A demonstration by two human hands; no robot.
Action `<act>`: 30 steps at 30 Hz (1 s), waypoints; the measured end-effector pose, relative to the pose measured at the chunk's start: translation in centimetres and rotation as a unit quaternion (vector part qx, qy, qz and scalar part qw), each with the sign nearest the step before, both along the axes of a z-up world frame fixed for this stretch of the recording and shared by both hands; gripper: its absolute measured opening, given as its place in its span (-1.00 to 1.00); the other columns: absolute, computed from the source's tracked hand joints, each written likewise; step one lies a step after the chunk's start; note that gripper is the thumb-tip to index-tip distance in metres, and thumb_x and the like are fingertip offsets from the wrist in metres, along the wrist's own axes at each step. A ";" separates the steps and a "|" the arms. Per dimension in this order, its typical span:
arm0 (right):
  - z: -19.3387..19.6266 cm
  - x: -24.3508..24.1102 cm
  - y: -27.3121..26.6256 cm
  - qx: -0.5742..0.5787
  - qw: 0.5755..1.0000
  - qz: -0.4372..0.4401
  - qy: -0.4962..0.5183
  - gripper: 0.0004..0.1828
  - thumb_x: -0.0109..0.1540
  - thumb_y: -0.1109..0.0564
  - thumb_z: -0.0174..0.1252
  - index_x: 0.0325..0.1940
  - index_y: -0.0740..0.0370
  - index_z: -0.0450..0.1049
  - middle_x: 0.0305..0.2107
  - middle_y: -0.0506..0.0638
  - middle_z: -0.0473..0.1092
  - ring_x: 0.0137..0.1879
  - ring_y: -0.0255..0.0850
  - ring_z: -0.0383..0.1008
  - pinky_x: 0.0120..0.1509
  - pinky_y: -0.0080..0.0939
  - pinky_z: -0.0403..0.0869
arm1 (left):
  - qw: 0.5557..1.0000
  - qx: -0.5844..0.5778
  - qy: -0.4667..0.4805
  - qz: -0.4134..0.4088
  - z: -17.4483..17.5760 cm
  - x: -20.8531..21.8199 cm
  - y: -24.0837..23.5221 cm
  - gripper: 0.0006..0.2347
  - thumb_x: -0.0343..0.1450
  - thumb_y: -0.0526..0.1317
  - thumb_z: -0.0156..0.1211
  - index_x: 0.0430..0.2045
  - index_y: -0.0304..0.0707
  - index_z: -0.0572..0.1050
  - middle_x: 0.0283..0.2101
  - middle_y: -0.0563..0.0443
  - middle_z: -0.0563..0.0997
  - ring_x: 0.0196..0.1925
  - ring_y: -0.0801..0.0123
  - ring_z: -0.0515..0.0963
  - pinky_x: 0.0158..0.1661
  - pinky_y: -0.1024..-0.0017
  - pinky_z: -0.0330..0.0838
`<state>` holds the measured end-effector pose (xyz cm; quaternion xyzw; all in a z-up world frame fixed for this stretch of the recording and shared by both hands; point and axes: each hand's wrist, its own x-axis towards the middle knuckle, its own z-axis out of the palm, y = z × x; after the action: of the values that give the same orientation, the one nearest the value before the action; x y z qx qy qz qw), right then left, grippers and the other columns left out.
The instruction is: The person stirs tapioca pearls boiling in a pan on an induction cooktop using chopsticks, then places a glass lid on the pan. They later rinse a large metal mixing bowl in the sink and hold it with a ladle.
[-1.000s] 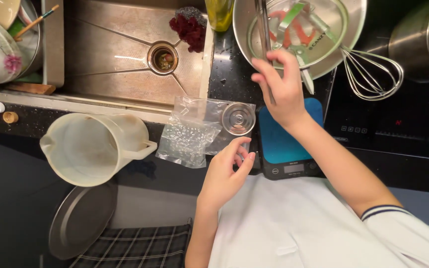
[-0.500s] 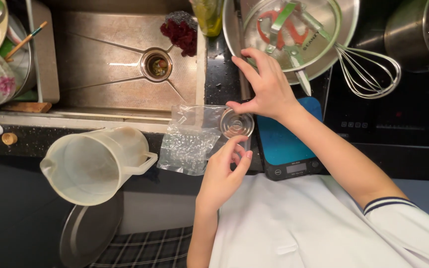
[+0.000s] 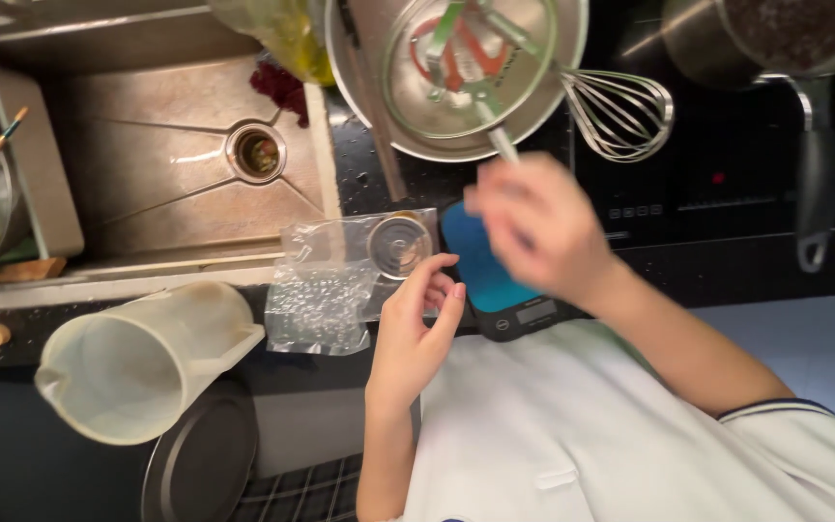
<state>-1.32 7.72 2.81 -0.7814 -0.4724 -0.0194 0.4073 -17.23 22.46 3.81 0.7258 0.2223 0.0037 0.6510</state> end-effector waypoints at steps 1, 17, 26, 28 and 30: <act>1.0 1.6 0.8 -0.001 1.000 -0.002 -0.002 -0.73 0.24 0.30 0.25 0.04 0.29 0.53 0.05 0.13 0.42 0.14 0.04 0.52 0.20 -0.01 0.51 | 1.000 -0.001 -0.002 -0.002 0.2 0.4 -0.3 -0.76 0.47 -0.31 0.22 0.01 -0.38 0.50 -0.36 0.07 0.59 -0.34 0.55 0.50 -0.25 0.55 0.46; -9.9 16.3 13.0 -0.330 0.868 -0.045 -0.367 -0.98 0.03 0.13 0.31 -0.49 0.01 0.60 -0.47 -0.10 0.51 -0.04 -0.17 0.48 0.14 -0.04 0.34 | 0.998 -0.037 -0.012 -0.045 0.0 1.7 -0.9 -0.77 0.47 -0.32 0.21 -0.02 -0.40 0.51 -0.37 0.10 0.55 -0.35 0.55 0.47 -0.26 0.56 0.44; -4.9 17.1 11.3 -0.330 0.896 0.031 -0.295 -0.57 -0.17 -0.25 0.42 -0.61 0.15 0.59 -0.58 -0.05 0.48 -0.13 -0.14 0.51 -0.19 -0.16 0.45 | 0.997 -0.036 -0.028 -0.061 -0.1 1.9 -1.0 -0.77 0.48 -0.31 0.21 -0.01 -0.41 0.51 -0.36 0.09 0.56 -0.35 0.55 0.47 -0.24 0.55 0.44; -4.9 17.4 10.8 -0.309 0.894 0.032 -0.323 -0.62 -0.12 -0.20 0.42 -0.61 0.15 0.59 -0.59 -0.05 0.48 -0.15 -0.15 0.53 -0.22 -0.16 0.47 | 0.997 -0.032 -0.024 -0.062 0.0 1.8 -0.9 -0.77 0.47 -0.31 0.21 -0.01 -0.41 0.51 -0.37 0.09 0.56 -0.35 0.55 0.48 -0.24 0.55 0.44; -5.4 18.1 9.6 -0.219 0.917 0.018 -0.334 -0.90 0.05 0.16 0.35 -0.37 0.13 0.61 -0.43 -0.05 0.52 -0.17 -0.19 0.58 -0.20 -0.22 0.52 | 0.997 -0.030 -0.030 -0.064 0.0 1.8 -0.9 -0.76 0.47 -0.31 0.21 0.00 -0.41 0.51 -0.37 0.09 0.56 -0.35 0.55 0.47 -0.24 0.55 0.44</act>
<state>16.80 17.33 -2.61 -0.7900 -0.5878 -0.1684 0.0449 -15.45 21.55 3.83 0.7181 0.1557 -0.0226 0.6779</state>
